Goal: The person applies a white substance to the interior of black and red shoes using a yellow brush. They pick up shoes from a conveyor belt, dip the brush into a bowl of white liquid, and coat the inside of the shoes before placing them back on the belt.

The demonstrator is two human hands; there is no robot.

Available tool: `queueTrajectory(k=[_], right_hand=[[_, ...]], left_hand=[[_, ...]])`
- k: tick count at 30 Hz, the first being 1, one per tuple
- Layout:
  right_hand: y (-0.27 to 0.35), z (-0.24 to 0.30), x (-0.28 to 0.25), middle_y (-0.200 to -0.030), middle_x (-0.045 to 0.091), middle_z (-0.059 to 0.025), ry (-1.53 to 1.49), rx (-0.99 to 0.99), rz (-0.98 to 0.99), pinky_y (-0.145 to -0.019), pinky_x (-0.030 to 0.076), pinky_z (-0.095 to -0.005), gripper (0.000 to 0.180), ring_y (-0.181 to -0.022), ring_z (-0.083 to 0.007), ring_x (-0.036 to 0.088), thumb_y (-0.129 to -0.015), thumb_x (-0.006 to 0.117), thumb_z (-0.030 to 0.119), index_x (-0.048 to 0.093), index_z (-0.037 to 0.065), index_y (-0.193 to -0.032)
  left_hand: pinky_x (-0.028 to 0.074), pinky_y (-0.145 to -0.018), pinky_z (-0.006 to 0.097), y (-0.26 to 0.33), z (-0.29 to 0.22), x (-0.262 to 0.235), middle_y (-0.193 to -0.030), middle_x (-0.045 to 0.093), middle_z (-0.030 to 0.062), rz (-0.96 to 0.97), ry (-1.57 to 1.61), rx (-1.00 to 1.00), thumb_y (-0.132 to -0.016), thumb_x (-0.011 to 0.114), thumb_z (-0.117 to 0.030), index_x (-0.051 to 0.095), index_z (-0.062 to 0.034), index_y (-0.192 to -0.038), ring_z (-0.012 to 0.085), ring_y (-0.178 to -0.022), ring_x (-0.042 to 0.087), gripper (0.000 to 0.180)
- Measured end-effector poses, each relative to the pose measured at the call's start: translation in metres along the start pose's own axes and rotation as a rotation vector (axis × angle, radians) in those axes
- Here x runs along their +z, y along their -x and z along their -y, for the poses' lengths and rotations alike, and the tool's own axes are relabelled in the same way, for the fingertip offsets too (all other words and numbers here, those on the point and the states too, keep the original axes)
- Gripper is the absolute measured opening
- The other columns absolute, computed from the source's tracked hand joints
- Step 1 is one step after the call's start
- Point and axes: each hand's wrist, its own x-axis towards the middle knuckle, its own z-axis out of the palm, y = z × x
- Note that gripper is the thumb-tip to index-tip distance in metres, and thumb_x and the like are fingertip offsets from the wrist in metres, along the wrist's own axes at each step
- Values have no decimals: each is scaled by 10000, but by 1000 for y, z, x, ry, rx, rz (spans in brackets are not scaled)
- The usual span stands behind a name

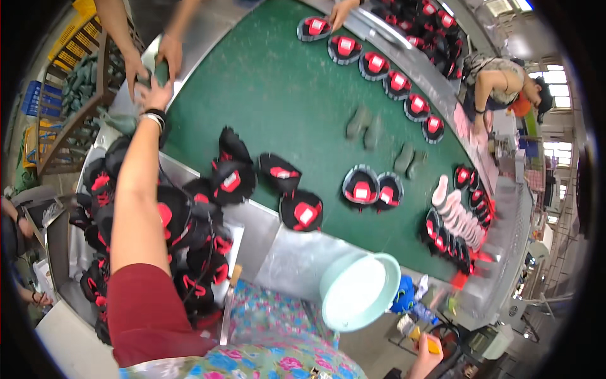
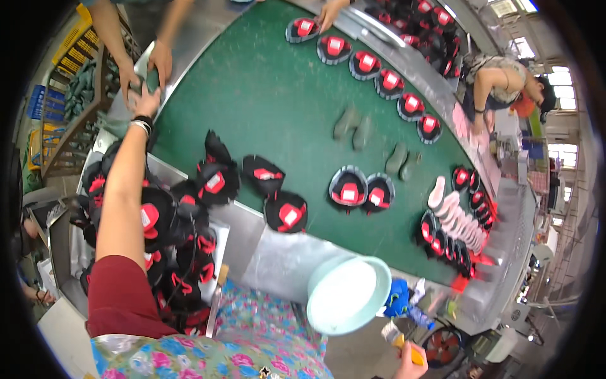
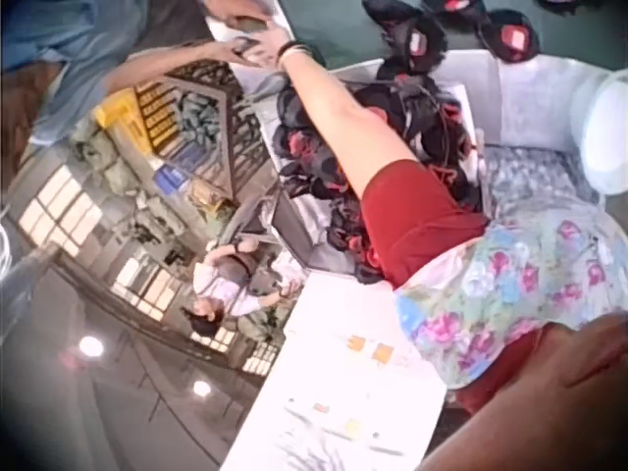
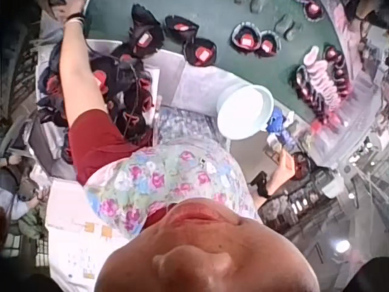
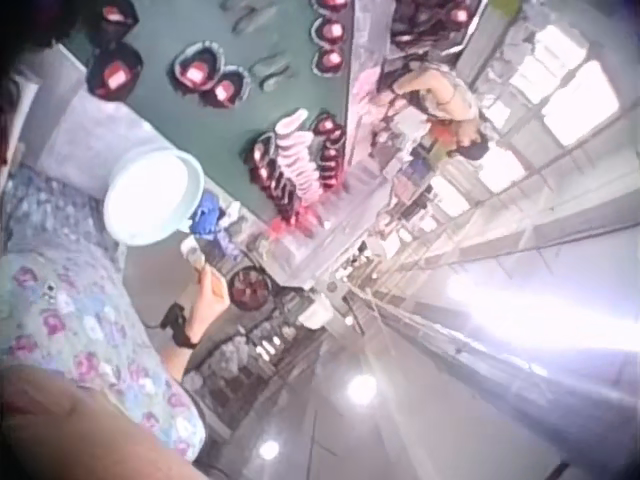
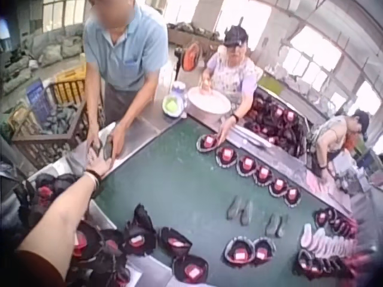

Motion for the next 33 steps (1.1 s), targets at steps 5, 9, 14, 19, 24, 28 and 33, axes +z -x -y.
queueTrajectory(k=[5,9,14,19,24,28,33], right_hand=[[3,31,8,-697,614,-38,-20,-40,-10,-579,423,-216,153,-622,-98,566,-933,679,92,664,-46,-869],[-11,19,22,-850,639,-71,-53,-229,-17,-686,467,-235,197,-751,-117,598,-969,646,114,652,-52,-863],[-11,11,18,-1070,630,-117,-349,-200,7,-791,507,-276,239,-821,-130,610,-1030,530,109,613,-61,-884],[-1,-24,15,-965,642,-74,-457,-125,-9,-698,476,-249,211,-755,-101,579,-1038,509,116,614,-35,-935],[-2,-27,16,-957,644,-73,-425,-175,22,-737,474,-288,126,-822,-138,581,-992,542,43,653,-16,-999],[-1,-26,20,-996,658,-106,-209,-478,41,-844,462,-337,124,-942,-240,588,-932,588,7,685,5,-1008],[15,30,36,-1085,673,-77,-193,-825,283,-906,500,-398,400,-1041,-296,600,-708,818,92,707,76,-1092]], left_hand=[[487,-929,435,167,-74,-116,-1059,668,179,96,413,1113,-856,659,-222,677,-49,-1063,357,-1043,616,270],[467,-990,444,306,-98,-112,-1271,613,156,700,-4,1305,-756,792,-261,613,-56,-1252,330,-1175,556,566],[383,-1059,491,383,-111,-48,-1376,489,185,248,-166,1381,-716,842,-351,487,-18,-1337,336,-1302,451,789],[470,-835,436,463,-81,-44,-1063,598,147,591,-196,1177,-753,744,-582,635,12,-1007,308,-1057,543,656],[456,-844,463,479,-36,38,-965,637,88,562,186,1183,-833,722,-247,686,-108,-1016,289,-1046,563,233],[437,-860,461,487,-81,-42,-928,632,129,704,375,1312,-858,650,-94,641,-62,-995,335,-925,598,140],[414,-998,449,545,-125,-221,-995,611,67,694,178,2071,-772,625,-45,618,-98,-1080,256,-1008,587,312]])
